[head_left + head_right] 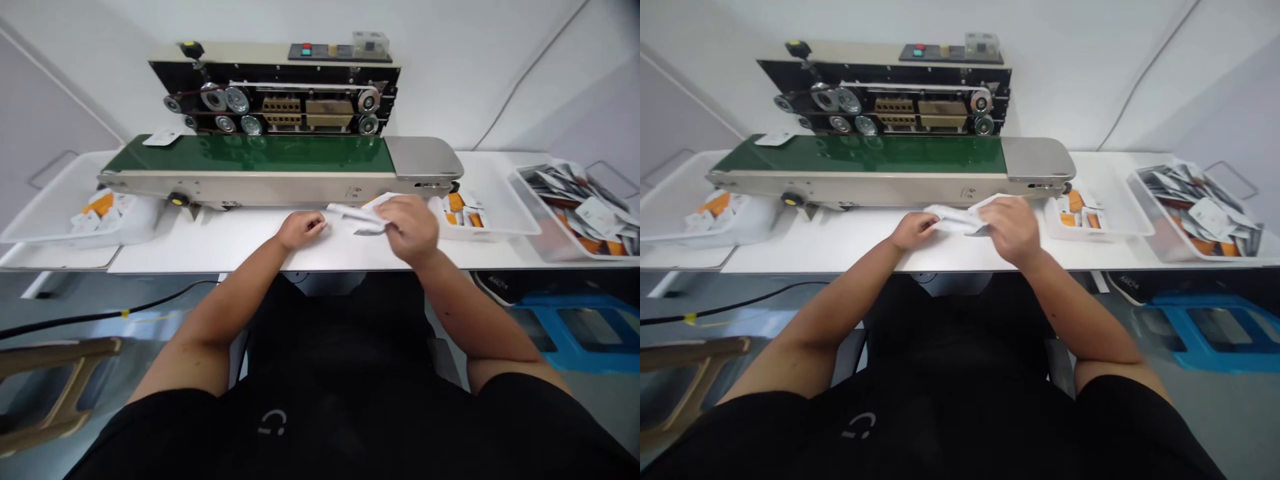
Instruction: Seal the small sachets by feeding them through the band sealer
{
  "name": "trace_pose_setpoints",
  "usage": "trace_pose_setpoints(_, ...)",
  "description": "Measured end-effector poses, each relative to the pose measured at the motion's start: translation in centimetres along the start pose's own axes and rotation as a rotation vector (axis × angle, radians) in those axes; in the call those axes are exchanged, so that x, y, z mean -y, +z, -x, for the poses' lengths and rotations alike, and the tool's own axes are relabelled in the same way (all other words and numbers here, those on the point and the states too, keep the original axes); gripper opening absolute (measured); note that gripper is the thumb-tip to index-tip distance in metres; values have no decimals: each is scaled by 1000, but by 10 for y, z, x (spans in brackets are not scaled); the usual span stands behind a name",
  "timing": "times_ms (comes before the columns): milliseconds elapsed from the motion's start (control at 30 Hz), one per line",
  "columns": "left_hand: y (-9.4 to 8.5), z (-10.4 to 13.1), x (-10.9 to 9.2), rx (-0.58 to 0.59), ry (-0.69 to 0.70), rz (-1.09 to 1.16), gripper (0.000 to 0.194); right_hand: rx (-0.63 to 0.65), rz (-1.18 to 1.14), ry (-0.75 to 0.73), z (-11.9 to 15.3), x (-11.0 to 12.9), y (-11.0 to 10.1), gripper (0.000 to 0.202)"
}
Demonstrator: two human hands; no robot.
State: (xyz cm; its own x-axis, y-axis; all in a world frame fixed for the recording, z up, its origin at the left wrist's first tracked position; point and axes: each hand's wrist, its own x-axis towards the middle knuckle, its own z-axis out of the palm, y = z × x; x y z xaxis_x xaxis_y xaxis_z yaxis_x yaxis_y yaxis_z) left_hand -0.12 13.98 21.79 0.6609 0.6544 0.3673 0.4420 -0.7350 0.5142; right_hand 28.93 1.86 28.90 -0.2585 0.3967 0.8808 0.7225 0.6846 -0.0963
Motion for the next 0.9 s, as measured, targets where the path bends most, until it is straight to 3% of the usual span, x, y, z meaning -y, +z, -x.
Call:
trace_pose_setpoints(67, -2, 0, 0, -47, -25, 58, 34, 146, -11, -67, 15, 6, 32, 18)
trace_pose_setpoints(133, -4, 2, 1, -110, -58, 111, 41, 294, -13, -38, 30, 4, 54, 22)
trace_pose_setpoints(267, -8, 5, 3, -189, -45, 211, 59, 519, -25, 108, 47, 3, 74, 33)
trace_pose_setpoints(333, -10, 4, 5, -127, 40, 261, 66, 592, 15, 124, 49, 7, 77, 36)
trace_pose_setpoints(400, -10, 2, 5, 19, 137, 262, 72, 656, 75, 134, 49, 10, 79, 35)
trace_pose_setpoints(500, -8, -2, 3, 225, 204, 188, 76, 675, 137, 180, 50, 11, 82, 25)
trace_pose_setpoints(567, -6, -2, 2, 261, 203, 151, 71, 647, 132, 203, 51, 10, 83, 22)
trace_pose_setpoints(733, -4, 2, 4, 195, 182, 148, 60, 596, 69, 210, 51, 8, 83, 46)
trace_pose_setpoints(900, -2, 3, 12, 44, 163, 144, 42, 603, 75, 232, 49, 10, 84, 47)
